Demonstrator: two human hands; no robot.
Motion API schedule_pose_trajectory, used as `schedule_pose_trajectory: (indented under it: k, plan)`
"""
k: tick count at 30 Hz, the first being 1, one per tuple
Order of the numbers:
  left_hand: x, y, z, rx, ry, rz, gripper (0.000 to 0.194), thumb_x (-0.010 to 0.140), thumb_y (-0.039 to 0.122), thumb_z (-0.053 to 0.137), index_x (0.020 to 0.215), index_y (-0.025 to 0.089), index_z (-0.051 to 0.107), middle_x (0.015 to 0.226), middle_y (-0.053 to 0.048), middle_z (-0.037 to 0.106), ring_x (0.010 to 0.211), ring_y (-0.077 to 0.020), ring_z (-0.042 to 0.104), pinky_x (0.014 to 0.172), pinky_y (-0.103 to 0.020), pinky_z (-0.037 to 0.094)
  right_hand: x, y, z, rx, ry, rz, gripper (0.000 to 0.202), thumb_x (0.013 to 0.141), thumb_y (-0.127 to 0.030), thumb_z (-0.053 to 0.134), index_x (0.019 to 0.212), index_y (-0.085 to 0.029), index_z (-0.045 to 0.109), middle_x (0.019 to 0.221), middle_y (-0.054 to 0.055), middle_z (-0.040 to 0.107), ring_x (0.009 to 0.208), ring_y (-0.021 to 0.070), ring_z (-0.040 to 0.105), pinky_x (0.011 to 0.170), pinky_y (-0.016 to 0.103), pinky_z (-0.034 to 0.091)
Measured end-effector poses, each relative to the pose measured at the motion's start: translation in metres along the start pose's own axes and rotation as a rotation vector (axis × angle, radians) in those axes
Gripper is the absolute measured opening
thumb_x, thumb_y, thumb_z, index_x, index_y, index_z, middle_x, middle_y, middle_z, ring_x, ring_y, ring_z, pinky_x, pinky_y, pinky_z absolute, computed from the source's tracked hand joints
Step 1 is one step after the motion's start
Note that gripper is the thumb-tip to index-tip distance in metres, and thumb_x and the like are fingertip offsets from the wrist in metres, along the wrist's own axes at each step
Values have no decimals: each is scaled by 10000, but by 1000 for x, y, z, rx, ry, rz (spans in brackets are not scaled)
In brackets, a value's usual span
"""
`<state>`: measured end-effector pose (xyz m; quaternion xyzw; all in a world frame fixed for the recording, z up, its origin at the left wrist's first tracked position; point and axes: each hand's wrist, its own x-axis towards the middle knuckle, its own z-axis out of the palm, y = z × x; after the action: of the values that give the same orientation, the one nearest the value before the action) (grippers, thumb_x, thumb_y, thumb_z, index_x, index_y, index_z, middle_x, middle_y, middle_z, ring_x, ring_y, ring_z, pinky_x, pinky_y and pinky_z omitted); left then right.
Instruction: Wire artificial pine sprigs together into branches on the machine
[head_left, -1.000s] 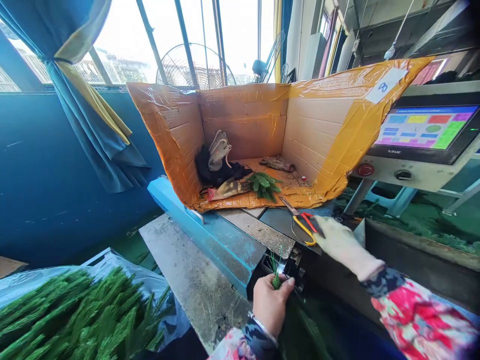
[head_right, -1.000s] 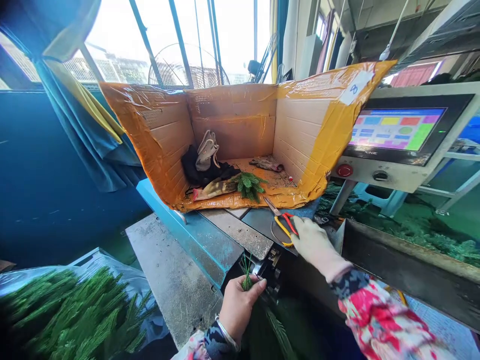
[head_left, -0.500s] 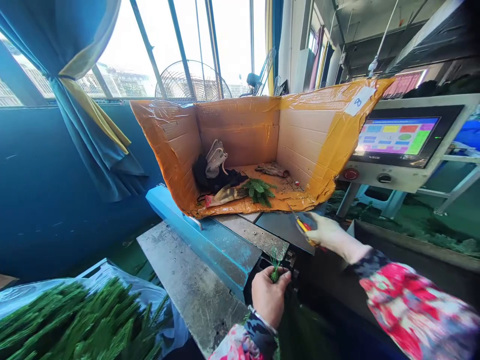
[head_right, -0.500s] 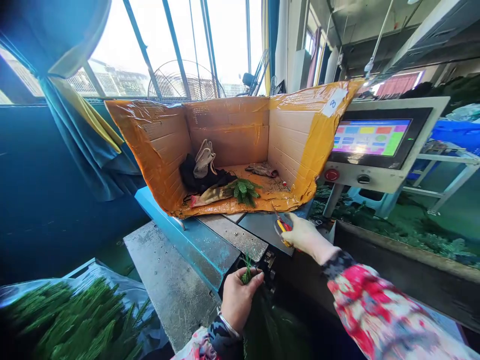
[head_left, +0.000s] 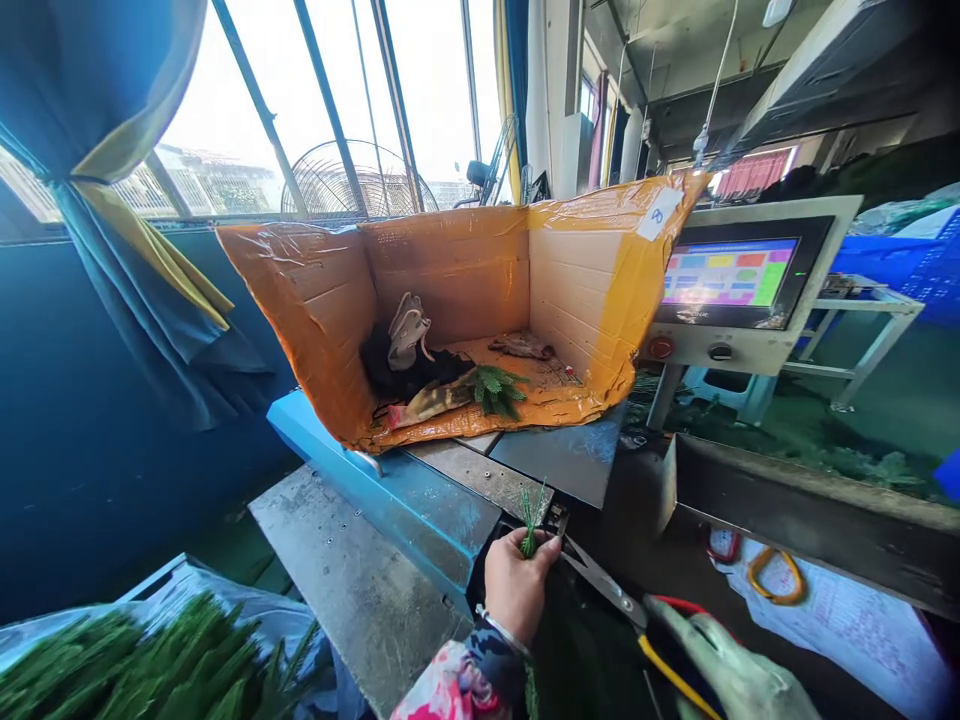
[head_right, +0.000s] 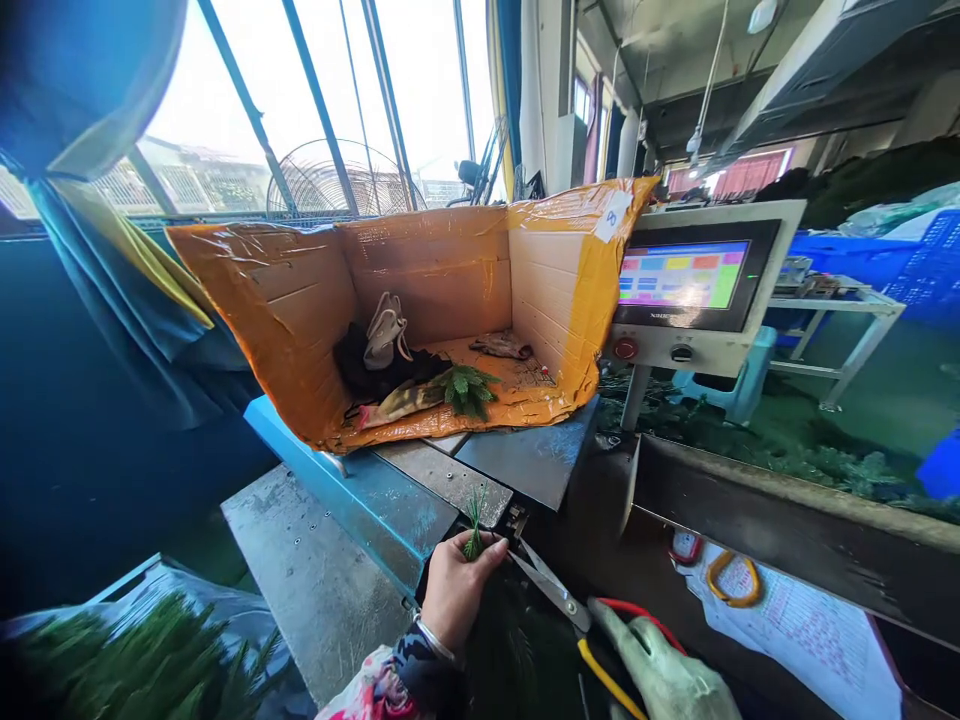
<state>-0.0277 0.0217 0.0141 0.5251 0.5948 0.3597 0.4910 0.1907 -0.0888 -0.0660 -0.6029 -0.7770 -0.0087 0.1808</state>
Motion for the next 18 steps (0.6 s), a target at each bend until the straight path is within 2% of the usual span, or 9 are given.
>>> schedule_pose_trajectory:
  k: [2,4,7,10,14,16,18]
  plan:
    - [-1,0,0,1,4,5,248,651,379,610,675,133,638,581,-22,597,562,-143,502,535,-251,370,18,-10,-1,-83,84,-60,629,615,-168,508,1243,-175,460,956,121,634,649,192,638,569,293,544]
    - [-1,-1,-1,-2,10,12,241,649,369,612,681,132,643,596,-26,608,574,-147,511,544,-251,376,36,-19,1,-111,104,-65,640,599,-165,514,1237,-178,464,928,118,636,647,200,634,566,310,541]
    - [-2,-1,0,-9,13,20,228,646,356,615,680,133,648,605,-27,614,576,-145,508,536,-246,374,53,-27,8,-89,85,-7,607,594,-173,518,1201,-186,503,918,113,638,679,227,636,583,352,539]
    - [-6,0,4,-23,7,16,214,650,345,610,656,134,640,583,-20,603,558,-139,498,516,-241,365,57,-29,11,21,35,47,567,634,-174,494,1201,-171,501,964,107,640,741,225,640,626,345,540]
    - [-22,12,11,-109,-64,4,183,618,319,656,592,141,622,535,1,579,530,-120,482,508,-229,354,67,-33,-11,244,28,34,452,740,-183,435,1186,-135,499,1066,105,621,929,180,609,779,257,507]
    - [-30,20,10,-232,-84,-31,208,605,335,685,592,140,614,533,4,577,522,-107,472,515,-225,353,89,-30,-28,251,-5,97,453,779,-228,429,1216,-120,470,1133,123,582,1002,199,573,854,287,470]
    - [-36,27,3,-396,-104,-113,247,594,361,706,614,139,599,552,-7,598,513,-105,483,528,-233,370,122,-19,-41,221,-8,183,501,794,-268,429,1257,-78,419,1128,168,564,1017,255,554,875,375,444]
